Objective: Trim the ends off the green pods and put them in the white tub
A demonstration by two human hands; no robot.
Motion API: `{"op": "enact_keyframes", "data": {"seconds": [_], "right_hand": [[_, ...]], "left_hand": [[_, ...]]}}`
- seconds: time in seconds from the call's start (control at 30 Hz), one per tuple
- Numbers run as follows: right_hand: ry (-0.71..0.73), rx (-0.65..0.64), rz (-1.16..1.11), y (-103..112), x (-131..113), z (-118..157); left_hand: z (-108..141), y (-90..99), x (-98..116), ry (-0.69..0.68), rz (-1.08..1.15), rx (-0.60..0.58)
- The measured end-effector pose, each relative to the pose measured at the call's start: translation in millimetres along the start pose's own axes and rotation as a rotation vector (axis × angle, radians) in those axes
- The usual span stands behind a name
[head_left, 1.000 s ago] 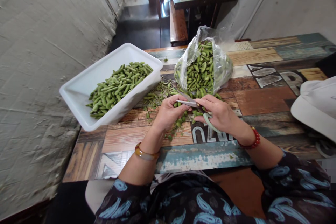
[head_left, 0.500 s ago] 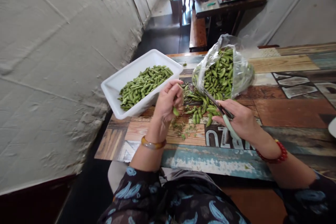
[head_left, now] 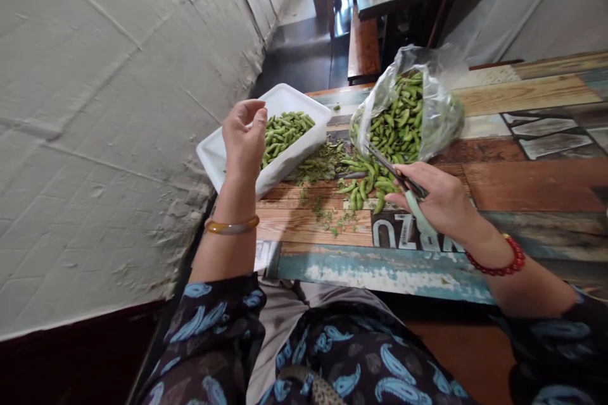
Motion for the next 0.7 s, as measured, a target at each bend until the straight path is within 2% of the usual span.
{"op": "enact_keyframes", "data": {"seconds": [0.03, 0.1, 0.2, 0.3, 0.37, 0.43, 0.53, 0.63, 0.7], "right_hand": [[-0.003, 0.014, 0.002, 1.5, 0.4, -0.9], [-0.006, 0.056, -0.002, 5.5, 1.0, -3.2], [-0.038, 0.071, -0.016, 9.7, 2.8, -6.7], [-0.073, 0.07, -0.04, 12.0, 3.4, -8.8], [-0.072, 0.073, -0.045, 12.5, 2.3, -9.3], [-0.058, 0.079, -0.045, 12.5, 0.6, -9.3], [-0.04, 0.09, -0.029, 12.4, -1.4, -9.2], [-0.041, 0.091, -0.011, 12.9, -1.4, -9.6], [-0.051, 0.09, -0.007, 13.9, -0.6, -10.2]], "left_hand": [[6.2, -8.2, 6.6, 0.014, 0.02, 0.017], [20.3, -31.8, 20.4, 0.035, 0.066, -0.056], [44.5, -74.1, 36.2, -0.016, 0.047, -0.306], [65.6, -109.4, 38.2, -0.135, -0.169, -0.514], [74.0, -124.6, 33.7, -0.203, -0.4, -0.572], [78.7, -133.5, 29.8, -0.268, -0.588, -0.591], [83.6, -137.9, 27.9, -0.345, -0.701, -0.606], [88.4, -135.1, 26.6, -0.373, -0.659, -0.639], [90.7, -131.0, 24.9, -0.36, -0.546, -0.669]]}}
Point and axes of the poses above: each hand's wrist, its own z-axis away from the middle knuckle, its own y-axis out of the back of the hand, x = y × z, the point moved 4 cm from there along -z, towards the middle knuckle, and after that the axes turned 8 degrees about -z, right-handed, at the moved point
